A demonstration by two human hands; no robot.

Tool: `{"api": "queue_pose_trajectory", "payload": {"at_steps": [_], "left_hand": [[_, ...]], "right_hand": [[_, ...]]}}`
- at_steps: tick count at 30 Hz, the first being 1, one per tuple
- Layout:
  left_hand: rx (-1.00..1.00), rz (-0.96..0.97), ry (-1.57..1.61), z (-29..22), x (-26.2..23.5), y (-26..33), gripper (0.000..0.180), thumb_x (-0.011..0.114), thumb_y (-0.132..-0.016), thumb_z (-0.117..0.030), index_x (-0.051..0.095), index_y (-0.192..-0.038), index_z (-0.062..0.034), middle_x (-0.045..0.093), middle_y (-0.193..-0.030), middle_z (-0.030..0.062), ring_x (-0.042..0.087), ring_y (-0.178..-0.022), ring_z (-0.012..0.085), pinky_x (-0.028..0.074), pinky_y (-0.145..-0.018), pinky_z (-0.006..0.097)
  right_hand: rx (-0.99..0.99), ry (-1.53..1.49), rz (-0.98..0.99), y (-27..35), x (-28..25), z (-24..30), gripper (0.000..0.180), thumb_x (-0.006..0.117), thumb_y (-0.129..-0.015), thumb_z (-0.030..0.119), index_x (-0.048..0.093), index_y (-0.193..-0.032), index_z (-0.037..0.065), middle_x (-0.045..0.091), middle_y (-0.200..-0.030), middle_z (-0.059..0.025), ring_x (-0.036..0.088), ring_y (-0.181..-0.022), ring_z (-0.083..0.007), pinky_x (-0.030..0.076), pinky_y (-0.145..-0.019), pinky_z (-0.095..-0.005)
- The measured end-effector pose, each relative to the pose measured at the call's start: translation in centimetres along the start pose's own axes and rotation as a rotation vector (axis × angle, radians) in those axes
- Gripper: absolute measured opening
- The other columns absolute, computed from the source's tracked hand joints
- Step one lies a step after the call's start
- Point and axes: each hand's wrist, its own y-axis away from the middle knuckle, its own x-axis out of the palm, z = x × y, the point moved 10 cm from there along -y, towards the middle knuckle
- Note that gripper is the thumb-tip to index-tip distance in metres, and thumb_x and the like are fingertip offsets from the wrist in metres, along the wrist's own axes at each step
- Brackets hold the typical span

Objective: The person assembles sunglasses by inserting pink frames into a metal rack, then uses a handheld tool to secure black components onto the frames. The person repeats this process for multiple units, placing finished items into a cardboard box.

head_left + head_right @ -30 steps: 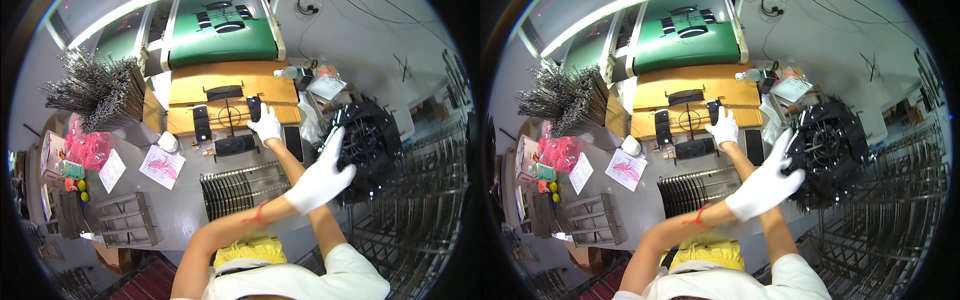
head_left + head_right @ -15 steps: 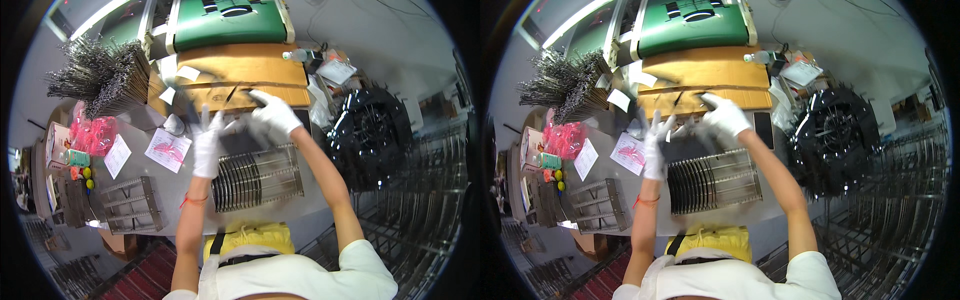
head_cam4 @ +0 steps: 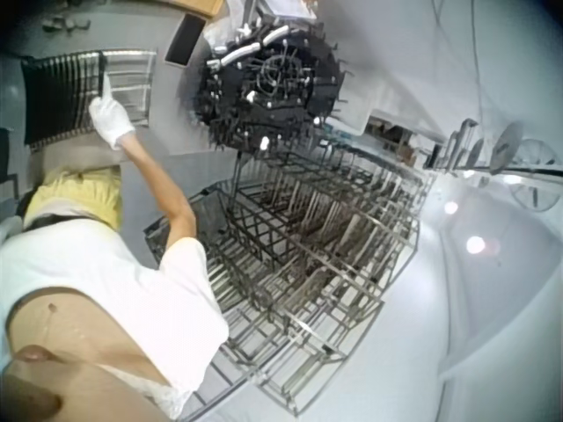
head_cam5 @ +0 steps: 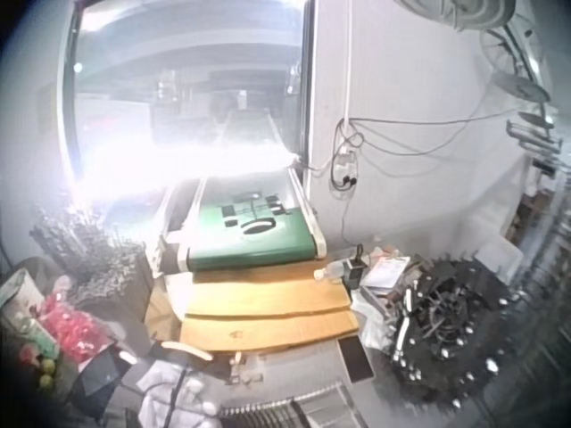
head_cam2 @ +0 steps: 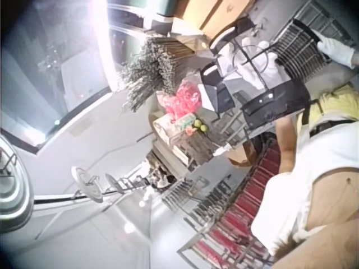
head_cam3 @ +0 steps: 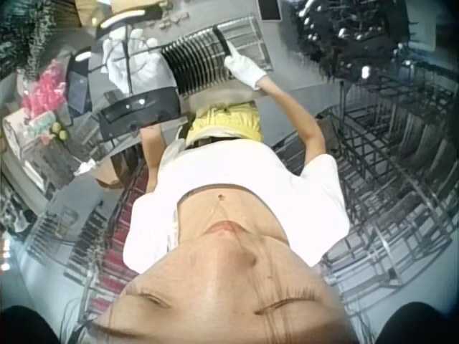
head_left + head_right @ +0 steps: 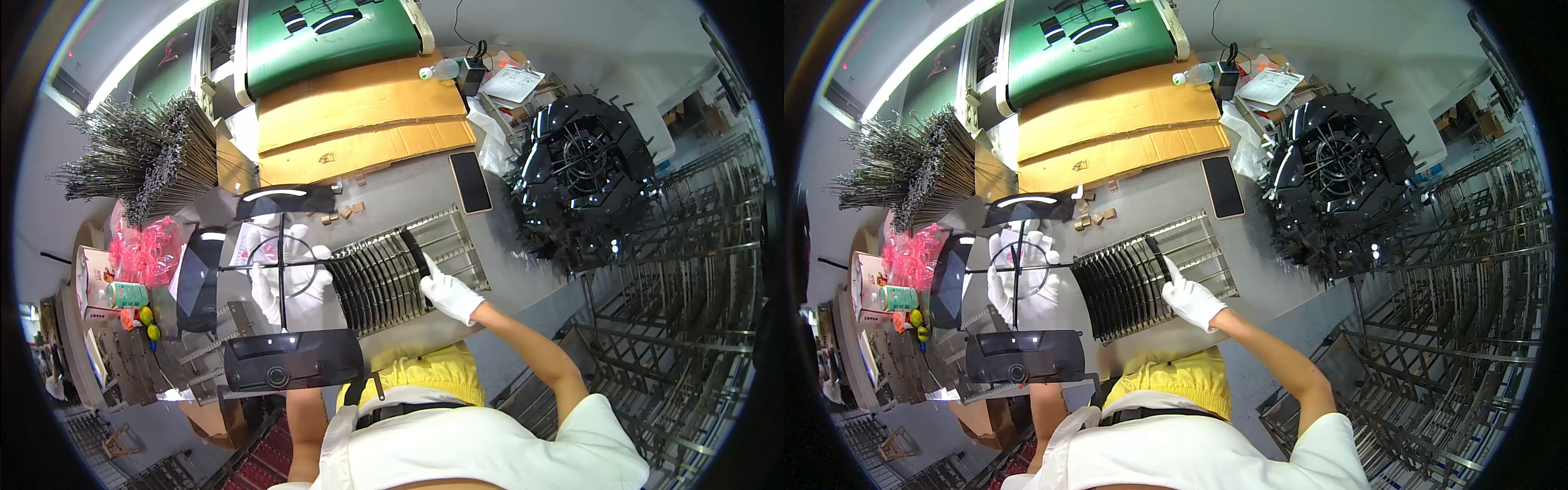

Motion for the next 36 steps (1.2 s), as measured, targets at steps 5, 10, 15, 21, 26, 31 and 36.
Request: {"api": "queue_pose_trajectory", "payload": {"at_steps": [5, 10, 15, 21, 26, 31, 36], "left_hand": [[-0.046, -0.007, 0.053, -1.3, 0.0, 1.6, 0.056, 0.049, -0.097, -0.041, 0.041, -0.142, -0.0093, 0.046, -0.134, 0.0307, 0.06, -0.096, 0.051, 0.061, -0.061, 0.051], [-0.523, 0.025, 0.141, 5.5, 3.7, 2.2, 0.05, 0.041, -0.096, -0.05, 0.048, -0.135, -0.0189, 0.057, -0.113, 0.029, 0.063, -0.079, 0.0471, 0.058, -0.055, 0.043], [-0.491, -0.47, -0.033, 8.3, 2.2, 4.4, 0.043, 0.047, -0.095, -0.046, 0.053, -0.117, -0.0093, 0.058, -0.109, 0.0184, 0.061, -0.09, 0.0386, 0.055, -0.063, 0.04], [-0.577, -0.256, 0.38, 3.7, 5.0, 4.7, 0.054, 0.045, -0.096, -0.05, 0.054, -0.124, -0.0055, 0.053, -0.121, 0.025, 0.059, -0.083, 0.0353, 0.054, -0.054, 0.034], [-0.68, -0.177, 0.46, 5.4, 6.0, 5.3, 0.057, 0.042, -0.096, -0.052, 0.05, -0.131, -0.0084, 0.048, -0.121, 0.0288, 0.063, -0.088, 0.0429, 0.057, -0.06, 0.036], [-0.709, -0.365, 0.161, 5.5, 4.4, 6.4, 0.065, 0.038, -0.094, -0.056, 0.047, -0.13, -0.0028, 0.06, -0.1, 0.0311, 0.066, -0.068, 0.0398, 0.058, -0.056, 0.039], [-1.262, -0.146, 0.211, 10.4, 7.5, 10.8, 0.068, 0.036, -0.092, -0.051, 0.043, -0.129, 0.0054, 0.058, -0.096, 0.0357, 0.066, -0.064, 0.0401, 0.06, -0.049, 0.038]], "right_hand": [[0.439, -0.18, 0.389, -3.0, -2.2, -2.2, 0.047, 0.053, -0.089, 0.044, 0.055, -0.105, 0.0, 0.058, -0.115, -0.0303, 0.063, -0.063, -0.0296, 0.054, -0.059, -0.0404], [0.331, -0.341, -0.171, -12.2, -16.4, -2.5, 0.069, 0.073, -0.076, 0.04, 0.049, -0.133, 0.008, 0.06, -0.115, -0.0192, 0.061, -0.097, -0.0344, 0.053, -0.079, -0.0416], [0.168, -0.218, -0.107, -12.7, -12.4, 1.4, 0.031, 0.071, -0.071, 0.021, 0.061, -0.098, 0.01, 0.055, -0.081, -0.0141, 0.06, -0.07, -0.0289, 0.05, -0.062, -0.0377], [0.79, -1.099, 0.21, -0.9, -2.0, -6.8, 0.057, 0.051, -0.089, 0.016, 0.04, -0.145, 0.011, 0.063, -0.093, -0.0215, 0.06, -0.068, -0.0364, 0.052, -0.066, -0.0428], [0.308, -0.477, 0.26, -2.0, 0.0, -3.7, 0.013, 0.045, -0.091, 0.012, 0.046, -0.085, 0.0, 0.058, -0.107, -0.0378, 0.061, -0.053, -0.0308, 0.054, -0.052, -0.0391], [0.627, -0.302, 0.339, -4.0, -4.2, -5.0, 0.053, 0.055, -0.092, 0.042, 0.048, -0.125, 0.001, 0.063, -0.103, -0.0262, 0.066, -0.07, -0.0332, 0.054, -0.065, -0.0412], [-0.035, -0.401, -0.115, -12.7, -19.4, 0.5, 0.068, 0.076, -0.073, 0.038, 0.054, -0.131, 0.01, 0.062, -0.106, -0.0159, 0.064, -0.093, -0.0326, 0.053, -0.079, -0.0379]]}}
